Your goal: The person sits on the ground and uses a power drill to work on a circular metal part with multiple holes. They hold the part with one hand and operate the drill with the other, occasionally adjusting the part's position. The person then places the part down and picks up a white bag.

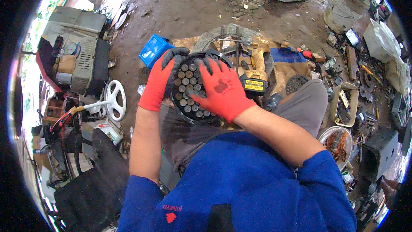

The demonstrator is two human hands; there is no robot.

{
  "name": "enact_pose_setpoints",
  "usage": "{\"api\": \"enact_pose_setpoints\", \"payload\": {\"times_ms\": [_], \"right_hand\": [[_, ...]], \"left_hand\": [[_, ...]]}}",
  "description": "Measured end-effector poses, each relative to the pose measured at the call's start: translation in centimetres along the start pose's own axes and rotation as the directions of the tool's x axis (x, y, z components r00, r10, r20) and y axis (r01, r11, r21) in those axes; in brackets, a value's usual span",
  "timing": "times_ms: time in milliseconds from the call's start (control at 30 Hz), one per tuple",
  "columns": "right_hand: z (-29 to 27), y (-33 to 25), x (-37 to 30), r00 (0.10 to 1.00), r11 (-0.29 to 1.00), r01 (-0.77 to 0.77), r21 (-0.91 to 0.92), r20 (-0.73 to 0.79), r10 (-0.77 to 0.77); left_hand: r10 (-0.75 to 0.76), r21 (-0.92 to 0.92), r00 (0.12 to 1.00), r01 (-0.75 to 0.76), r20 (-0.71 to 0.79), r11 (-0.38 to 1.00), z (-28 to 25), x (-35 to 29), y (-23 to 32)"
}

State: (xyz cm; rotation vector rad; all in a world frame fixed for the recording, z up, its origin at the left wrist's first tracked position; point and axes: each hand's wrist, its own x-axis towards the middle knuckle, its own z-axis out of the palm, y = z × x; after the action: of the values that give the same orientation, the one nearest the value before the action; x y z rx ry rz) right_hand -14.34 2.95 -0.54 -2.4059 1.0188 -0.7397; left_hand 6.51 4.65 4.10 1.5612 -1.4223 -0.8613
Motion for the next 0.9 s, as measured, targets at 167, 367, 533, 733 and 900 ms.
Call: {"api": "enact_pose_setpoints", "payload": {"times_ms": [167,367,533,733,900], "right_hand": [[1.5,-0.3,2.2,0.998,0.996,0.041,-0.080,0.060,-0.036],[1.2,-0.8,3.9,0.979,0.998,0.049,0.035,0.198,-0.055],[1.6,-0.6,3.5,0.978,0.981,0.183,0.070,0.092,-0.190],[2.0,-0.9,2.4,0.976,0.971,0.217,0.101,-0.001,-0.218],[2.1,0.5,1.9,0.981,0.945,0.195,0.264,-0.068,-0.183]], "left_hand": [[-0.032,-0.044,0.999,0.032,-0.013,0.999,-0.7,-1.2,-0.4],[0.261,0.576,0.962,-0.258,0.078,0.775,-2.1,-3.8,0.2],[0.244,0.842,0.949,-0.294,0.200,0.453,-2.4,-5.8,1.6],[0.220,0.857,0.958,-0.267,0.186,0.441,-2.4,-7.1,0.6],[0.145,0.877,0.981,-0.182,0.130,0.444,-1.3,-7.0,2.0]]}}
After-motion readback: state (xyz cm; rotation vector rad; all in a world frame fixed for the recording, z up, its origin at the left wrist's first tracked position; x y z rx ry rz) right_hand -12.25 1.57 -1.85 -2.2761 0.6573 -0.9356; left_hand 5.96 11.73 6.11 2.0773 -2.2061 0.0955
